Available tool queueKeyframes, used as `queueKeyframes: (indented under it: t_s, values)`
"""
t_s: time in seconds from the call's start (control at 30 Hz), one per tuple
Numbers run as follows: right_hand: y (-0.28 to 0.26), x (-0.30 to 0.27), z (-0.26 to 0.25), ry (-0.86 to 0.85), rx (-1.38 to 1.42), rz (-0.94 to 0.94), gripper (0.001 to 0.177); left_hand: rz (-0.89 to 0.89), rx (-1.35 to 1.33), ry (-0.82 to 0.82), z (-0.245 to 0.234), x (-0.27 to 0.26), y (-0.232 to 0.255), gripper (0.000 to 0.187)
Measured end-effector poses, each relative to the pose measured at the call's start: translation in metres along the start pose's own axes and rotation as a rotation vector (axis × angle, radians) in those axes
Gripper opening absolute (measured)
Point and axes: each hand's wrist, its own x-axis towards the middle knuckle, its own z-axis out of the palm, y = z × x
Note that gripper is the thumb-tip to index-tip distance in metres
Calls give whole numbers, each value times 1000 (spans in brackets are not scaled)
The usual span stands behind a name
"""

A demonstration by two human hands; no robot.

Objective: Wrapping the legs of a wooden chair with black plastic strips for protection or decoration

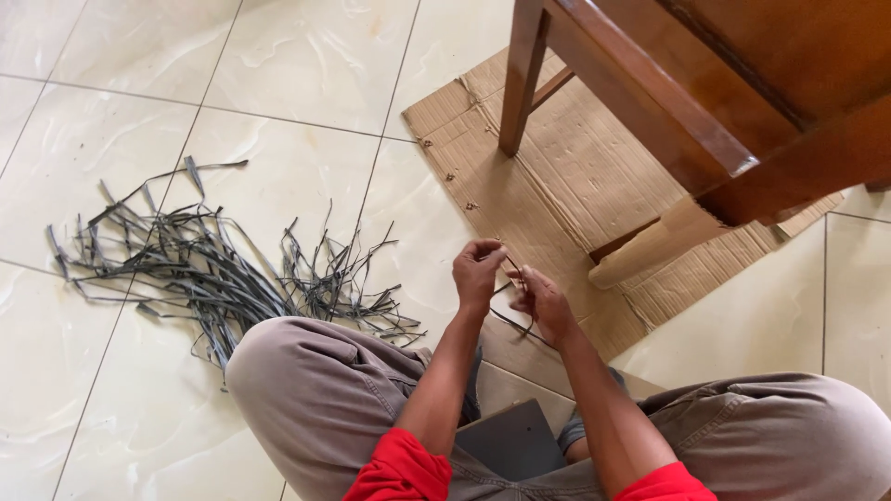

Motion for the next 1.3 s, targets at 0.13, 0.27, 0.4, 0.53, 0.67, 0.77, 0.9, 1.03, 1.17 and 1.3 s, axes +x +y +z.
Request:
queueKeyframes:
  t_s: [0.13, 0.27, 0.4, 0.53, 0.67, 0.77, 0.9, 1.03, 1.17, 1.3]
  values:
    - [-11, -14, -21, 69, -6, -96, 19, 41, -135, 81, 14, 3, 9, 20]
    - [-22, -23, -38, 144, 36, -110, 16, 112, -191, 104, 41, -3, 15, 23]
    - [-14, -25, -67, 380, 200, -181, 15, 289, 34, -52, 78, -33, 28, 33]
    - [12, -19, -117, 581, 380, -228, 31, 535, 131, -269, 112, -75, 53, 45]
    - [-5, -32, -130, 863, 561, -307, 26, 684, 275, -453, 149, -96, 46, 85]
    - [-18, -29, -140, 1062, 430, -392, 15, 742, 384, -473, 175, -101, 48, 107]
    - [-65, -37, -133, 1100, 29, -507, 17, 696, 480, -502, 195, -97, 63, 98]
    - [-139, -73, -103, 1005, -47, -681, 20, 650, 465, -578, 201, -89, 71, 96]
    - [-186, -79, -107, 829, -444, -637, 19, 521, 423, -702, 202, -76, 72, 89]
    - [-199, -62, -138, 651, -876, -476, 16, 465, 573, -802, 197, -35, 43, 84]
